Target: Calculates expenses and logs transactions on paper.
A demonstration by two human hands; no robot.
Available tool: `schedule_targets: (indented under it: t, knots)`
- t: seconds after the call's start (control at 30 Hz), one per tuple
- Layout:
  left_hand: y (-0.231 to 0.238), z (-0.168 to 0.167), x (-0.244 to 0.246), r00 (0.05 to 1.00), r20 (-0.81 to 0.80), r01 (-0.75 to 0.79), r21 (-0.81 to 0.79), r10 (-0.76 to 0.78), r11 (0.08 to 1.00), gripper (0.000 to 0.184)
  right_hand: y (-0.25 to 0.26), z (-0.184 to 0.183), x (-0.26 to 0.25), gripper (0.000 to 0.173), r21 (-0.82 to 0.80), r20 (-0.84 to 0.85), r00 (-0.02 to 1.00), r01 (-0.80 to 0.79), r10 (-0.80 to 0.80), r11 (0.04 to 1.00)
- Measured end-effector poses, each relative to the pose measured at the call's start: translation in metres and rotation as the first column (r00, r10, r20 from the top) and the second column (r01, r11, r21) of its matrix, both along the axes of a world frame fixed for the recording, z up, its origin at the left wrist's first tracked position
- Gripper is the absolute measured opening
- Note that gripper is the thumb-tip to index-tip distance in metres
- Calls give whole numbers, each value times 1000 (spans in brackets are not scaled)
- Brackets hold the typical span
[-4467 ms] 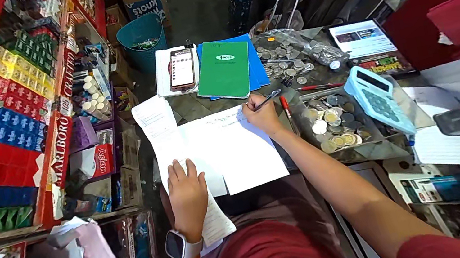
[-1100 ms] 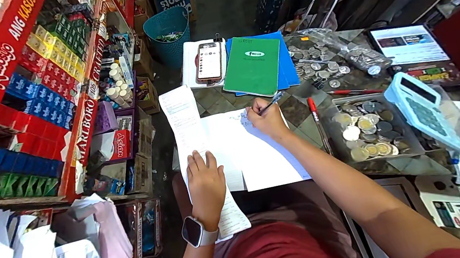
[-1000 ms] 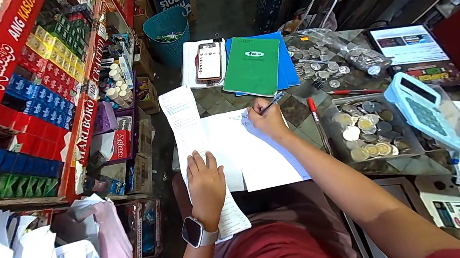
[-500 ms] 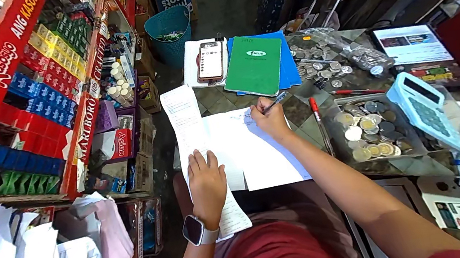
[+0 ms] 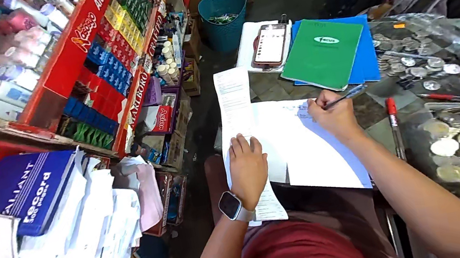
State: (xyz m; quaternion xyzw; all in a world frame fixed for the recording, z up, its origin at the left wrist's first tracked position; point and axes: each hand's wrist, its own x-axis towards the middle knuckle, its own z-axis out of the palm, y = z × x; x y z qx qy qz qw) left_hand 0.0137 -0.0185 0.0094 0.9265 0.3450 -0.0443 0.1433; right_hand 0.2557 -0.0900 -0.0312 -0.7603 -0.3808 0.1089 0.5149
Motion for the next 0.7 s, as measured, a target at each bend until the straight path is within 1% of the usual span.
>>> schedule_targets:
  t: [0.13, 0.33, 0.43, 0.7]
  knots:
    - [0, 1, 1, 1000, -8, 2, 0, -2, 1000, 53, -3, 0, 0, 27, 21, -64, 998, 2, -1, 1000]
    - [-1, 3, 1, 999, -32, 4, -2, -4, 1000, 53, -2, 0, 0, 27, 30, -89, 996, 5, -2, 1000]
    - [0, 4, 0, 999, -36, 3, -8, -4, 1000, 54, -3, 1, 0, 26, 8, -87, 996, 5, -4, 1000]
    - [-1, 2, 0, 1000, -20, -9, 4, 9, 1000, 53, -3, -1, 0, 27, 36, -94, 996, 9, -6, 999]
